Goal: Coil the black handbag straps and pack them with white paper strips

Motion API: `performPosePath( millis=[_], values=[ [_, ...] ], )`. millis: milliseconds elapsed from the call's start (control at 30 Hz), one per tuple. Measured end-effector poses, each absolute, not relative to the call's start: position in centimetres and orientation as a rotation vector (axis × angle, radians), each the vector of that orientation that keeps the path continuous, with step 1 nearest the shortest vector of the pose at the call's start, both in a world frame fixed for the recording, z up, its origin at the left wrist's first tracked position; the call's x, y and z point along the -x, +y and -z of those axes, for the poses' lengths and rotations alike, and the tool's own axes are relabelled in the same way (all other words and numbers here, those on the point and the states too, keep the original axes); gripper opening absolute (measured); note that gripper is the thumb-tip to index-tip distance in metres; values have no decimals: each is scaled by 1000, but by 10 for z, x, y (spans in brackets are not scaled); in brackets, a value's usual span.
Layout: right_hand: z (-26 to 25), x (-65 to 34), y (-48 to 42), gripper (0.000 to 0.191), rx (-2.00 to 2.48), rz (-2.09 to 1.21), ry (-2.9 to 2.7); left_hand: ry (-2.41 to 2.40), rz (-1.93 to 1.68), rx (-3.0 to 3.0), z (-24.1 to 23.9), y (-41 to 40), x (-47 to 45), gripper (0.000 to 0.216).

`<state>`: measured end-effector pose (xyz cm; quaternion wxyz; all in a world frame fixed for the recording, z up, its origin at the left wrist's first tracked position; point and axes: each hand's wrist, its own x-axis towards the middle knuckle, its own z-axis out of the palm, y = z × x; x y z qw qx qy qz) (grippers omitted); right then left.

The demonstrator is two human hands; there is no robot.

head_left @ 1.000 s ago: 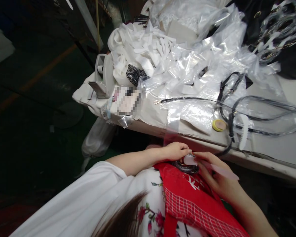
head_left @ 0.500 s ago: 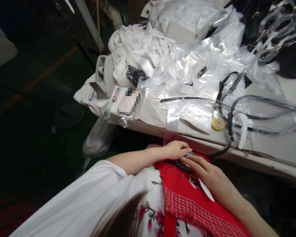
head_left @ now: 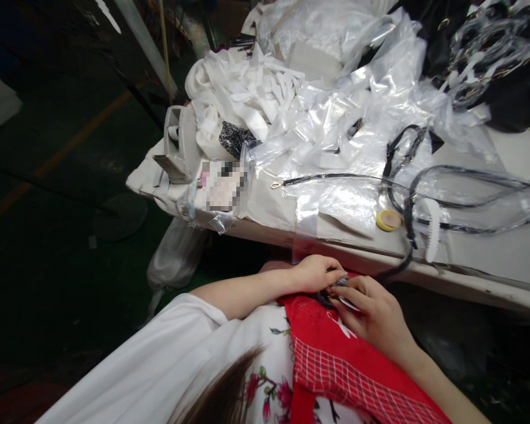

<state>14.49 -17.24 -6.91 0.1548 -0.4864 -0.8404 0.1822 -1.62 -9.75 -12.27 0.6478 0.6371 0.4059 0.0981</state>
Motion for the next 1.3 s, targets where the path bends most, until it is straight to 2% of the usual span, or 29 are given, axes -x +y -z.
performPosePath(
  millis=[267,533,667,833,900,1067,1200,1300],
  values=[
    [85,-160,-192,14,1383,-374,-2367,883,-203,-1312,129,-100,16,34],
    [82,-156,-174,7,1641,-503,-2002,798,-278,-1466,125,-99,15,28],
    [92,-162,-163,25,1802,-878,-1593,747,-308,-1517,119,-101,16,36],
    [121,-171,-151,55,1745,-1655,-948,661,-356,-1663,111,-103,16,45],
    [129,-170,-148,56,1641,-1798,-672,591,-367,-1726,109,-102,15,43],
    [123,-166,-149,40,1590,-1588,-622,607,-383,-1831,105,-103,14,41],
    [106,-171,-156,30,1695,-1309,-1095,725,-501,-1884,102,-110,16,40],
    [99,-174,-162,30,1699,-1189,-1362,821,-470,-1923,102,-111,14,39]
  ],
)
